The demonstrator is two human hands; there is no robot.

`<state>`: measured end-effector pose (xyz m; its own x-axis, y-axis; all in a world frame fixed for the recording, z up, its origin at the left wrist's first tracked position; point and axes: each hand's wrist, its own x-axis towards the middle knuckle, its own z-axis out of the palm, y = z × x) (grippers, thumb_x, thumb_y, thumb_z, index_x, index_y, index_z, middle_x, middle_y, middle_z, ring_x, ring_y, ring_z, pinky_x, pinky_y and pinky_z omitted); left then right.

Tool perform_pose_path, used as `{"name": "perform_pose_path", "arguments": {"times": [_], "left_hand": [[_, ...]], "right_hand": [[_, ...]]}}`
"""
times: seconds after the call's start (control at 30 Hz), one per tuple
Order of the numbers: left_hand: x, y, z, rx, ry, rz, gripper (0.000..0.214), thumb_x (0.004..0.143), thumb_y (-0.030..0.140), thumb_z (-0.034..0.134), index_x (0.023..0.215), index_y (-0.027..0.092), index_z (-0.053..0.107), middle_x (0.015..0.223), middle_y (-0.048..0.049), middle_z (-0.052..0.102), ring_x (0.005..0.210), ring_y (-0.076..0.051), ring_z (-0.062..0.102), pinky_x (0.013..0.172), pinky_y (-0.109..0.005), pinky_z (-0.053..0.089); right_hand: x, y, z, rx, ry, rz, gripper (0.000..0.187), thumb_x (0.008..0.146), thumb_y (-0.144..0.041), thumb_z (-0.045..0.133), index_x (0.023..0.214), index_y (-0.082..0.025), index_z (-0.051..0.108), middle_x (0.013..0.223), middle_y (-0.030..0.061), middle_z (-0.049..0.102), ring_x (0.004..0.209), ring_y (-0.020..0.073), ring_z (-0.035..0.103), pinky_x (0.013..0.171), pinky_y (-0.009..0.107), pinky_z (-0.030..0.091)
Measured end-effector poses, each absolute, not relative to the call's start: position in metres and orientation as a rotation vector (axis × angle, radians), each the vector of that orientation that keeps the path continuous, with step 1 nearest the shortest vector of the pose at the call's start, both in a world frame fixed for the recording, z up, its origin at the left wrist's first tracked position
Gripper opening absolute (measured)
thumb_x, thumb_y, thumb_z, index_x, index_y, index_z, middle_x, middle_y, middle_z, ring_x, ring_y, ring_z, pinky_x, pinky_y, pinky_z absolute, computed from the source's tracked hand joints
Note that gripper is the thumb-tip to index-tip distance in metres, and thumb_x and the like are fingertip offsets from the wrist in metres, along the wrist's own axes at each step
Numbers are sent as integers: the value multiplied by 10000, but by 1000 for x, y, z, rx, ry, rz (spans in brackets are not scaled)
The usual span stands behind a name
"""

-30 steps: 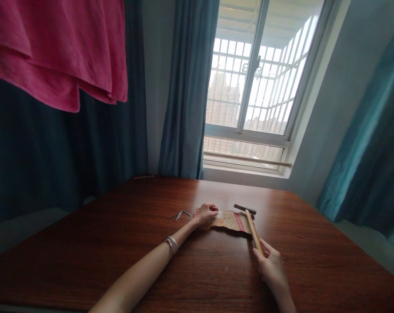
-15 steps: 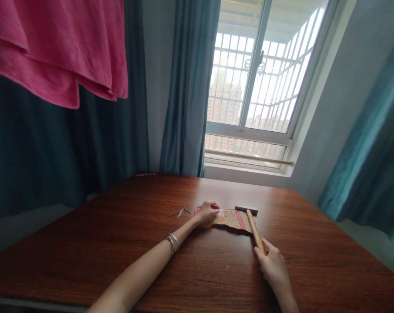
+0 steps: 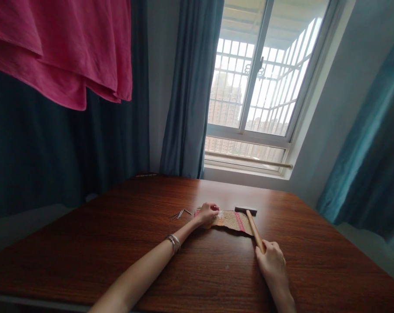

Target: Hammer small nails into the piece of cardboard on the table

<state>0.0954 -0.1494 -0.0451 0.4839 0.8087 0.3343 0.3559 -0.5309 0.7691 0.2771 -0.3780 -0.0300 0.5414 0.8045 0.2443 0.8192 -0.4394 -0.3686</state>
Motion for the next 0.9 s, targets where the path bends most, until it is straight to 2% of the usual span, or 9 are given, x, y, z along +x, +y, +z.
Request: {"name": "perform_pose_path", "arguments": {"times": [0.17,0.3,0.53,0.63,0.7,0.9], "left_hand": [[96,-146,-49,2135,917,930,198,670,243,553,791,133,666,720,-39,651,668,-138,577,601,-216,425],[97,-144,-50,2150,920,961,305,657,249,595,937,133,632,738,-33,637,673,-131,573,618,-213,428],[93,-152,-36,2174,887,986,582,625,450,659,1110,147,552,821,-50,636,732,-155,586,668,-240,440],[78,-153,-20,2188,848,951,477,704,472,572,1045,139,595,843,-66,649,759,-163,590,687,-245,439],[61,-149,-9,2206,911,939,390,755,456,496,894,128,655,835,-77,656,732,-165,586,669,-247,435],[-21,-123,13,2240,1240,779,275,656,324,550,750,110,695,730,-71,669,698,-180,578,631,-242,411]], "right_hand": [[281,-376,-39,-2336,-1287,-8,285,765,-259,454,958,-160,639,918,118,599,843,217,581,735,275,403],[282,-376,-44,-2333,-1269,47,306,759,-259,454,984,-154,631,946,126,593,845,222,581,734,281,404],[290,-373,-47,-2247,-1197,121,348,722,-321,487,979,-144,641,978,125,598,875,231,583,774,280,406],[296,-373,-48,-2166,-1150,144,421,699,-366,504,998,-104,640,954,134,616,857,233,589,774,273,415],[301,-372,-50,-2119,-1124,186,466,694,-388,503,1021,-83,633,939,137,627,830,228,593,764,267,424],[307,-372,-55,-2048,-1069,275,510,701,-423,484,1037,-67,629,952,142,647,772,217,601,729,260,432]]}}
